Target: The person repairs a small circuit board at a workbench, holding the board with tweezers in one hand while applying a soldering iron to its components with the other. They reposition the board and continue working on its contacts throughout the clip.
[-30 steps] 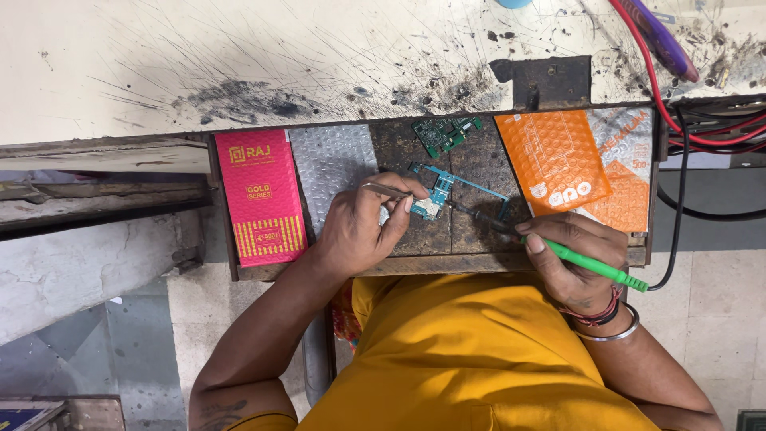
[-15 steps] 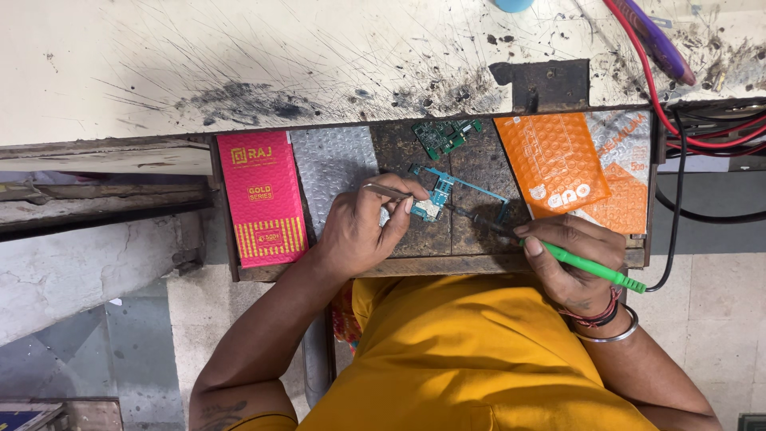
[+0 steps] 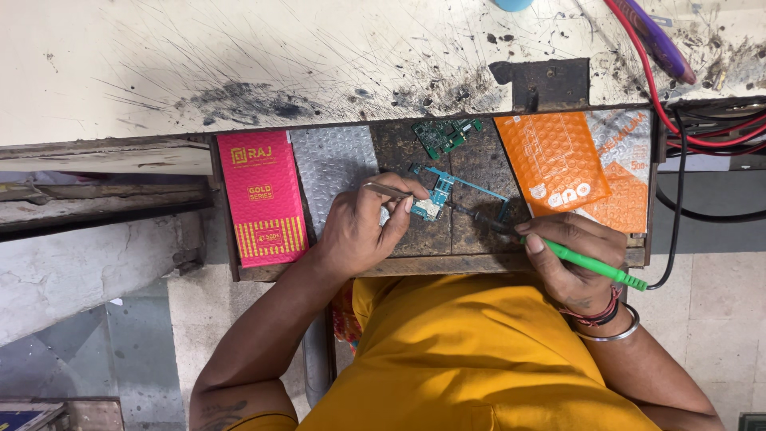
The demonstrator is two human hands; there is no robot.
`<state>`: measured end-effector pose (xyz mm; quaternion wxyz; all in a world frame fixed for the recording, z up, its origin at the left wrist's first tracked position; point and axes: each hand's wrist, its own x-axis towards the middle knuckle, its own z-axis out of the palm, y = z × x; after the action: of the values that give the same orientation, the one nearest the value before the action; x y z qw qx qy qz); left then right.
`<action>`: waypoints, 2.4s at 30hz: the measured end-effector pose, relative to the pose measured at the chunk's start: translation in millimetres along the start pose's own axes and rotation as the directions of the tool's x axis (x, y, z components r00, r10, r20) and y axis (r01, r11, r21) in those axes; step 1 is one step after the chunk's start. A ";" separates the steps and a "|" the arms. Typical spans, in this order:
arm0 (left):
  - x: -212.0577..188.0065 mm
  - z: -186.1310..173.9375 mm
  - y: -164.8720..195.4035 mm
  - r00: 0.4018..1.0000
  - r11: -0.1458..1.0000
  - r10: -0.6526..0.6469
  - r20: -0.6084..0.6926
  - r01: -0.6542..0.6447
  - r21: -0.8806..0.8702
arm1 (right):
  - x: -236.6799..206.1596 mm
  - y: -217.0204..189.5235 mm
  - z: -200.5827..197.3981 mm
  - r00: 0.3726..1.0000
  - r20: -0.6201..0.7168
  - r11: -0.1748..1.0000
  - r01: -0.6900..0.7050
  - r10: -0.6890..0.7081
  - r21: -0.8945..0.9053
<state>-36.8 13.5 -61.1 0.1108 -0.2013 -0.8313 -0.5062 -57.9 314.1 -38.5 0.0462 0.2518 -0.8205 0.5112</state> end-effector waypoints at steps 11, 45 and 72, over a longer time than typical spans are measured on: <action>-0.1 -0.1 -0.8 1.000 1.000 0.014 0.001 -0.014 0.011 | -0.7 -1.0 -0.8 1.000 0.017 1.000 0.010 -0.010 0.015; -0.6 -1.5 1.1 1.000 1.000 -0.006 0.021 0.006 0.014 | -0.7 -2.0 0.5 1.000 0.022 1.000 0.013 -0.014 0.008; -0.6 -0.7 -1.1 1.000 1.000 0.005 0.012 -0.005 0.030 | -2.5 2.8 2.5 0.999 -0.030 1.000 -0.017 0.018 0.008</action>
<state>-36.7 12.3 -61.9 0.1101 -0.2048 -0.8389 -0.4921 -56.5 313.9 -42.8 0.0531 0.2370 -0.8199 0.5184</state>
